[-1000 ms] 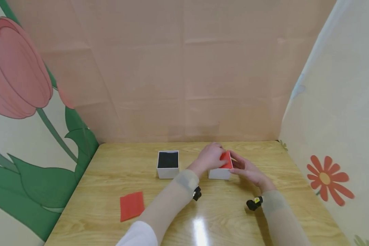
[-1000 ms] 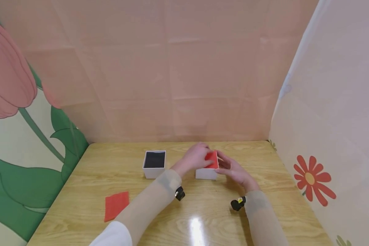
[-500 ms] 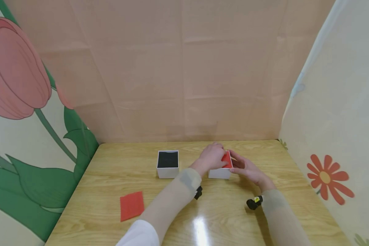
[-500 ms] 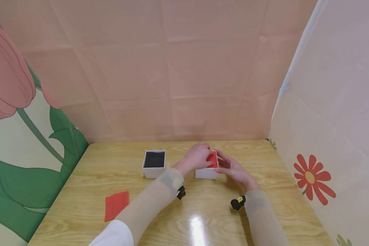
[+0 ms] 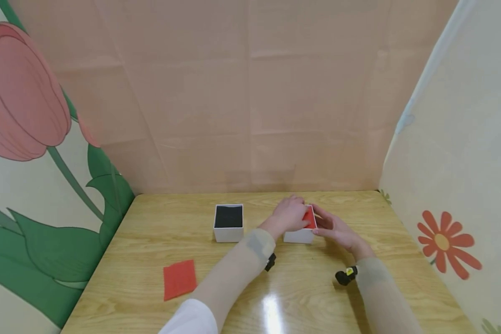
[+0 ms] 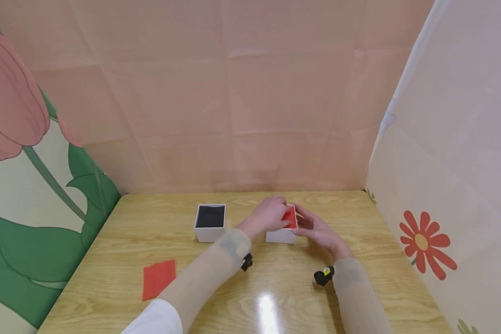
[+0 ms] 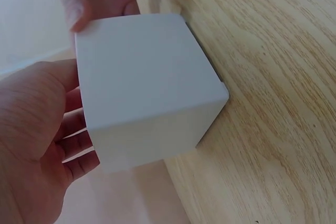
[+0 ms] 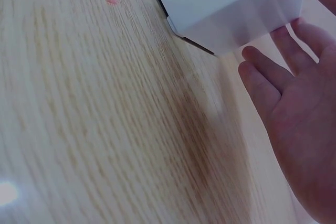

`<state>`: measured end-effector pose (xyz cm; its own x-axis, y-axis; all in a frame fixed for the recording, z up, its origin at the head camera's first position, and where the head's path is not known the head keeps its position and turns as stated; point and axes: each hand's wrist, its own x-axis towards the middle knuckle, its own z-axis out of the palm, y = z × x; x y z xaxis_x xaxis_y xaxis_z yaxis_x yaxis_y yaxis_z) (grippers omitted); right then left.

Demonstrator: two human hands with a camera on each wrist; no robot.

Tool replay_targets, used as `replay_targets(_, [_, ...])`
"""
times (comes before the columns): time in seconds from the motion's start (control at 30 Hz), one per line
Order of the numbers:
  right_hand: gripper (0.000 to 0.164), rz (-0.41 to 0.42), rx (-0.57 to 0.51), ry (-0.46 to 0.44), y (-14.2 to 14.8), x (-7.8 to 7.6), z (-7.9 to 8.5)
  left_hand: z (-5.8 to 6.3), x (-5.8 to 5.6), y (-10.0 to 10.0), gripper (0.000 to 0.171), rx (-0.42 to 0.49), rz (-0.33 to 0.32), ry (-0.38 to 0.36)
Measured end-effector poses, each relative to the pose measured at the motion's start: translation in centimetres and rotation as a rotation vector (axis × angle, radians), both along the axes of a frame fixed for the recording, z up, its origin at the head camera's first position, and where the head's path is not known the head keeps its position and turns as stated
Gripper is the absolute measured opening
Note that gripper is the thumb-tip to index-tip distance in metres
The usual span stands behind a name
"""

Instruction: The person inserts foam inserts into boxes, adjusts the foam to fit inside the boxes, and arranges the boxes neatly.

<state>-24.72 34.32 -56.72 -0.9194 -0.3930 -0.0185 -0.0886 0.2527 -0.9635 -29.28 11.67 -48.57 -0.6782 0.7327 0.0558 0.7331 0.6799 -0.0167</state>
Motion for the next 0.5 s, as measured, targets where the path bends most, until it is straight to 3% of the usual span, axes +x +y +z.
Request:
replay_targets(0.23, [0.090, -0.006, 0.019, 0.002, -0.1, -0.2, -0.2, 0.0, -0.1, -0.3, 0.036, -0.003, -0.008, -0.016])
replay_targets(0.5, [0.090, -0.031, 0.036, -0.032, -0.4, -0.2, -0.3, 1.1, -0.8, -2.6, 0.033, 0.025, -0.012, -0.047])
